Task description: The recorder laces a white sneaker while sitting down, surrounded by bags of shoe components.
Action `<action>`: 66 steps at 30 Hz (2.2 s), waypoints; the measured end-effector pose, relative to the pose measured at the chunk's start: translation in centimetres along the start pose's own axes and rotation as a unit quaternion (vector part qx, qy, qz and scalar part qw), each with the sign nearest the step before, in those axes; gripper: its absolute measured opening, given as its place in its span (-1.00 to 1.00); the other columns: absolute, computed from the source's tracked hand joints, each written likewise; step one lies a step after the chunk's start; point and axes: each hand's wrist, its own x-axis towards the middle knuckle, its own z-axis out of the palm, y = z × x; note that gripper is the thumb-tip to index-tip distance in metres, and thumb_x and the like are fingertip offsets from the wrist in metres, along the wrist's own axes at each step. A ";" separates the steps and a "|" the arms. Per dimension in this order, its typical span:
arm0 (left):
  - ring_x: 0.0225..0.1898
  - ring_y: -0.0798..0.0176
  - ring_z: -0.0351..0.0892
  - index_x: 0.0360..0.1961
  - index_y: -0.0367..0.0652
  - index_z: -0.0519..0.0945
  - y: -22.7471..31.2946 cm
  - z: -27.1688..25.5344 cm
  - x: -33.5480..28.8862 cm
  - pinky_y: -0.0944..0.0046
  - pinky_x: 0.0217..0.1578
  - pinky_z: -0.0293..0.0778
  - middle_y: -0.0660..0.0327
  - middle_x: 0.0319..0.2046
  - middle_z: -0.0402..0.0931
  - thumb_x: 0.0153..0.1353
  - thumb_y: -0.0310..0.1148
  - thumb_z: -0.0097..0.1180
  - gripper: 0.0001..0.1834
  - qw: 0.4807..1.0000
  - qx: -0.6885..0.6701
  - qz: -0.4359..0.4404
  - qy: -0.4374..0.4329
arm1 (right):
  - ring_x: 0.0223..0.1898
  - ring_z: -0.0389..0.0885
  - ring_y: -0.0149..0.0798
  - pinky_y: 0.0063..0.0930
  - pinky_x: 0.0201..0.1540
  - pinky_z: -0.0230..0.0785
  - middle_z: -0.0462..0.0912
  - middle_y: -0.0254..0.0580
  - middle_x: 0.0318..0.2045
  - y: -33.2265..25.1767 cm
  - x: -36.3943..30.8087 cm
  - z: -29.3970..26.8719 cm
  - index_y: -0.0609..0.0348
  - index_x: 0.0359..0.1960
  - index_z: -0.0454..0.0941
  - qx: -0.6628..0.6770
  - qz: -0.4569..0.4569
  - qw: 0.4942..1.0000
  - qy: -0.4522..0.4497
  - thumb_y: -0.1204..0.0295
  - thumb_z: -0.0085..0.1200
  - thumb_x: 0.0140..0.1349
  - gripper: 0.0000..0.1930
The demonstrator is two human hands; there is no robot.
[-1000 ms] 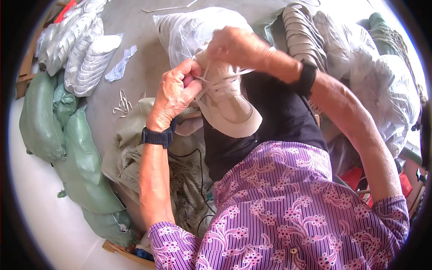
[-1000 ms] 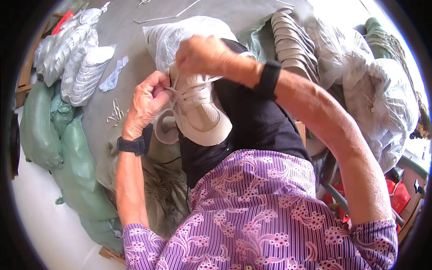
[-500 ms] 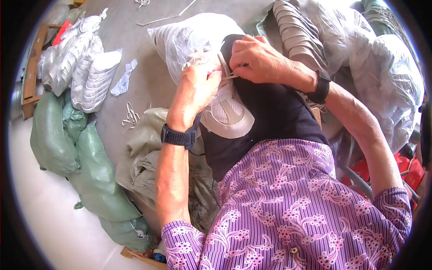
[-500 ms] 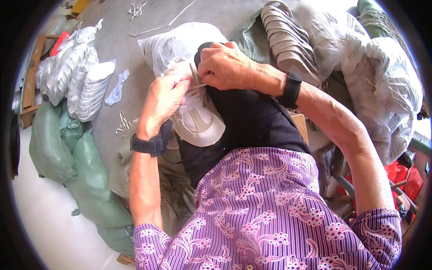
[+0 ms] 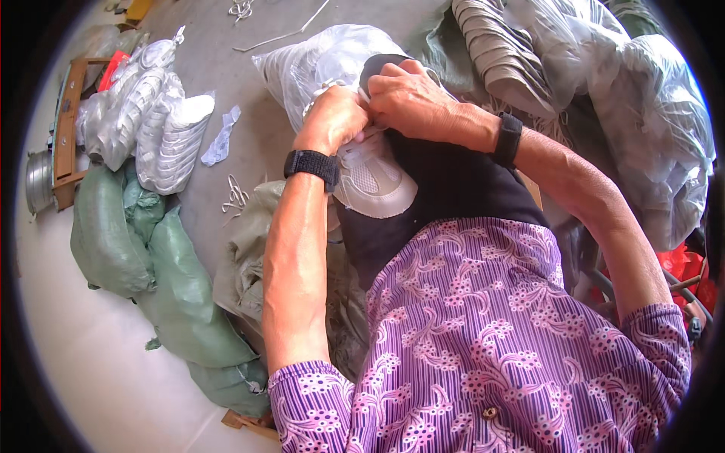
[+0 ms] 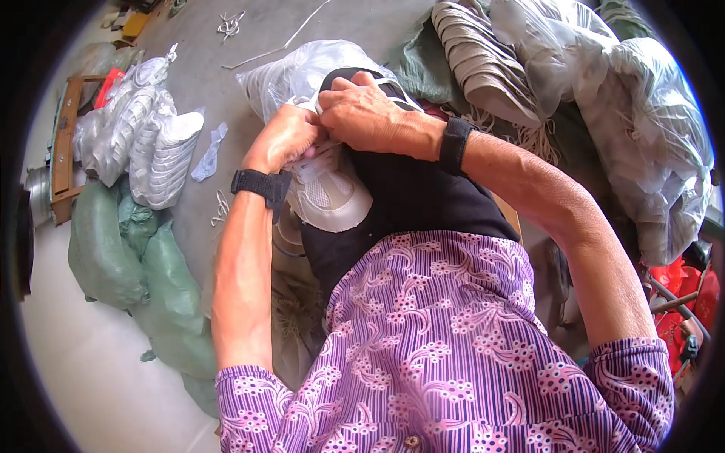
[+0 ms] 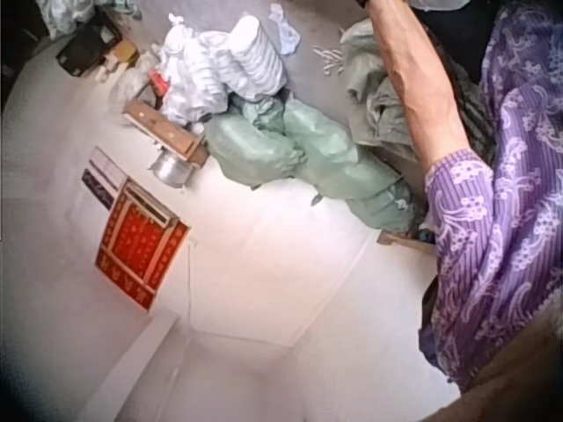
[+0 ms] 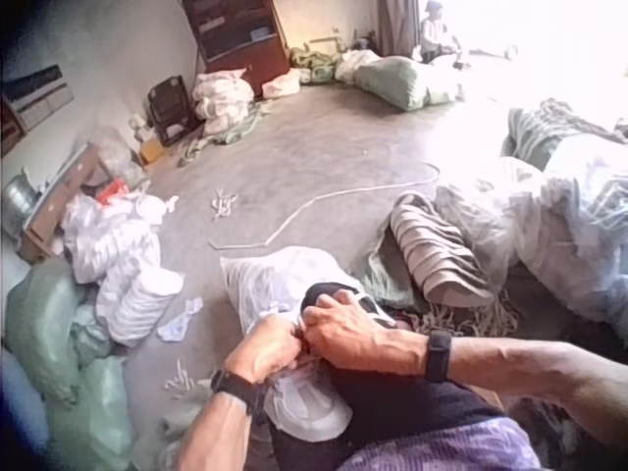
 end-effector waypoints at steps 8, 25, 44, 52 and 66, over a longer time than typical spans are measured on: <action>-0.46 0.17 0.63 -0.43 -0.16 0.69 0.0 0.5 0.8 0.20 -0.29 0.50 0.09 -0.57 0.61 -0.09 -0.44 0.11 -0.83 0.999 0.028 -0.020 0.011 | -0.11 0.40 -0.25 -0.19 -0.11 0.18 0.48 -0.41 -0.29 0.5 -1.0 -0.3 -0.05 -0.34 0.63 0.006 0.019 0.999 0.025 0.35 0.12 -0.01 -0.84; -0.59 0.28 0.57 -0.41 -0.21 0.68 -3.0 3.6 -2.2 0.30 -0.46 0.47 0.06 -0.62 0.57 0.01 -0.40 0.11 -0.84 0.945 -0.021 0.188 0.268 | -0.11 0.43 -0.18 -0.18 -0.07 0.24 0.50 -0.34 -0.32 0.8 -0.3 -0.1 -0.03 -0.40 0.58 0.048 0.062 0.997 0.015 0.34 0.14 0.04 -0.91; -0.64 0.55 0.30 -0.28 -0.24 0.64 -4.1 3.6 -3.7 0.42 -0.58 0.32 0.41 -0.70 0.38 0.11 -0.43 0.15 -0.83 0.900 -0.297 0.129 0.291 | -0.06 0.49 -0.18 -0.09 0.00 0.19 0.63 -0.44 -0.28 0.7 1.7 -0.3 -0.16 -0.29 0.64 0.042 0.013 0.995 -0.095 0.33 0.04 0.07 -0.82; -0.62 0.35 0.48 -0.40 -0.25 0.65 -3.5 3.9 -4.2 0.30 -0.50 0.42 0.16 -0.66 0.52 0.04 -0.40 0.20 -0.87 0.928 -0.156 0.208 0.266 | -0.34 0.52 -0.45 -0.60 -0.21 0.38 0.55 -0.41 -0.44 2.8 3.3 -1.5 0.16 -0.21 0.58 0.298 0.078 0.949 0.072 0.40 0.10 0.21 -0.83; -0.36 0.01 0.62 -0.35 0.00 0.66 -0.2 3.4 -2.8 0.05 -0.32 0.51 0.11 -0.50 0.60 0.04 -0.23 0.15 -0.83 0.938 0.233 0.185 0.176 | -0.15 0.53 -0.36 -0.46 0.07 0.34 0.53 -0.28 -0.23 0.1 4.1 -3.3 0.14 -0.20 0.46 0.714 0.215 0.666 0.040 0.20 -0.02 0.34 -0.74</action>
